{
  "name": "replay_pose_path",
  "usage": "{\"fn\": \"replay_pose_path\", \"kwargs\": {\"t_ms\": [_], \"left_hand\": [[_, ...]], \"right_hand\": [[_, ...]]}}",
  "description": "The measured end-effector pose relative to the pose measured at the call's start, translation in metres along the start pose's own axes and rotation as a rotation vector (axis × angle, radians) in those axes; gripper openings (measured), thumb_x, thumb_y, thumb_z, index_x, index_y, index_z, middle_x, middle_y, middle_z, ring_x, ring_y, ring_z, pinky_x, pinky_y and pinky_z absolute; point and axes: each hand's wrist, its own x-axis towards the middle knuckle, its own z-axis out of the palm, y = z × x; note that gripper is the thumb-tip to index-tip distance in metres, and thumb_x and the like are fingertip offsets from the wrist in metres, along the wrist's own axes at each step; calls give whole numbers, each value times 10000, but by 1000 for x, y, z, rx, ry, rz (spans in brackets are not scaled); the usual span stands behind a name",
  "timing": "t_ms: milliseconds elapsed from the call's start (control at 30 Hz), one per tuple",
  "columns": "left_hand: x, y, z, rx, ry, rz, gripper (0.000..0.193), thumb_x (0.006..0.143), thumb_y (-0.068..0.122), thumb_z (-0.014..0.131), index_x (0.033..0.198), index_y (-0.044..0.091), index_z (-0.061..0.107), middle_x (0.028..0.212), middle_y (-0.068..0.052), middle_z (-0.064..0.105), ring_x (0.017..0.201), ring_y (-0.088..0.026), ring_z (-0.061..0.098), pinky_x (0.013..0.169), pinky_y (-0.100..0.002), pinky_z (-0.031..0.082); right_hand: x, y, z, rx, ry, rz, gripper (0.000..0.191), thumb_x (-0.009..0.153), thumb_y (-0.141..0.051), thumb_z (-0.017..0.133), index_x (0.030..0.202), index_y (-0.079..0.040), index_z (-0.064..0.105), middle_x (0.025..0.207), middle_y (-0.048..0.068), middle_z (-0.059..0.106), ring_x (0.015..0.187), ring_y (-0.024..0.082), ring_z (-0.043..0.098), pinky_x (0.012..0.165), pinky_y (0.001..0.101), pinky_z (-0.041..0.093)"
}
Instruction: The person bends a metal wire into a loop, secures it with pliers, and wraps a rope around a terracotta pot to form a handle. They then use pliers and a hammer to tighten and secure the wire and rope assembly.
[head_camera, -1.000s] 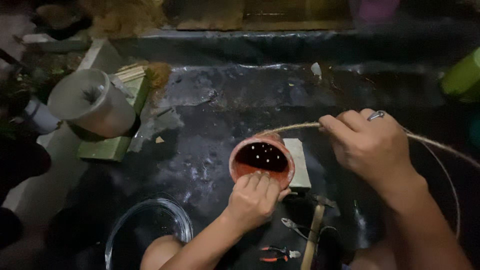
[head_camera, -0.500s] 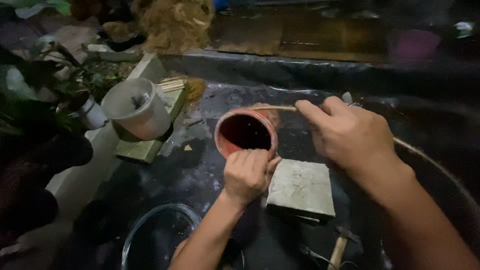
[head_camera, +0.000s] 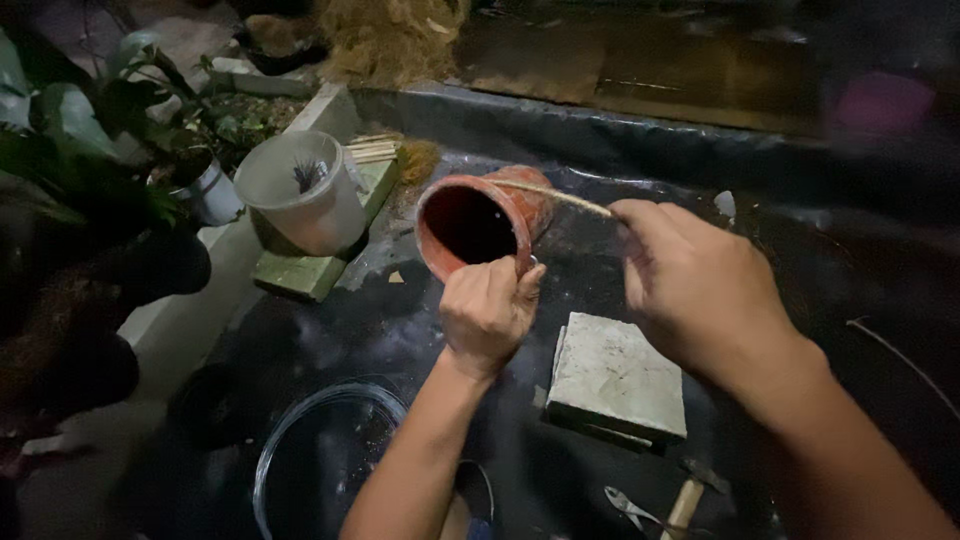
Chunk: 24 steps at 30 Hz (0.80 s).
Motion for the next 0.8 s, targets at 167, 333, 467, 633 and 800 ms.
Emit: {"fn": "replay_pose_path", "kwargs": {"t_ms": [167, 333, 467, 633, 800], "left_hand": [[-2, 0, -2, -35, 11, -48, 256, 1024, 235, 687, 919, 16, 605, 734, -131, 590, 668, -350, 591, 637, -452, 462], [-3, 0, -3, -61, 27, -94, 253, 1029, 245, 679, 933, 20, 614, 756, -139, 621, 692, -353, 627, 650, -455, 485], [-4, 3, -5, -126, 16, -168, 237, 1041, 232, 666, 932, 24, 632, 741, -153, 617, 692, -362, 635, 645, -460, 486], [-4, 7, -8, -142, 12, -246, 257, 1046, 228, 659, 886, 32, 614, 719, -170, 602, 683, -378, 625, 629, -464, 480], [-6, 10, -9, -184, 20, -311, 273, 1059, 242, 643, 883, 36, 606, 716, -179, 603, 671, -378, 632, 602, -452, 483]], "right_hand": [[-8, -10, 11, 117, -19, 39, 284, 940, -105, 640, 1218, -52, 665, 986, 168, 719, 809, 368, 702, 679, 451, 563], [-19, -20, 27, 309, 74, -13, 293, 947, -46, 623, 1238, -18, 645, 1038, 206, 721, 877, 378, 709, 743, 428, 578], [-24, -28, 38, 420, 86, 30, 379, 952, -37, 599, 1330, -6, 607, 1041, 228, 717, 871, 354, 727, 743, 404, 579], [-30, -38, 46, 575, 13, 217, 372, 965, -54, 583, 1334, -43, 626, 957, 195, 744, 813, 272, 757, 702, 362, 577], [-36, -43, 53, 690, 89, 134, 377, 981, -13, 567, 1355, -13, 609, 1089, 194, 737, 909, 225, 755, 775, 316, 581]]}}
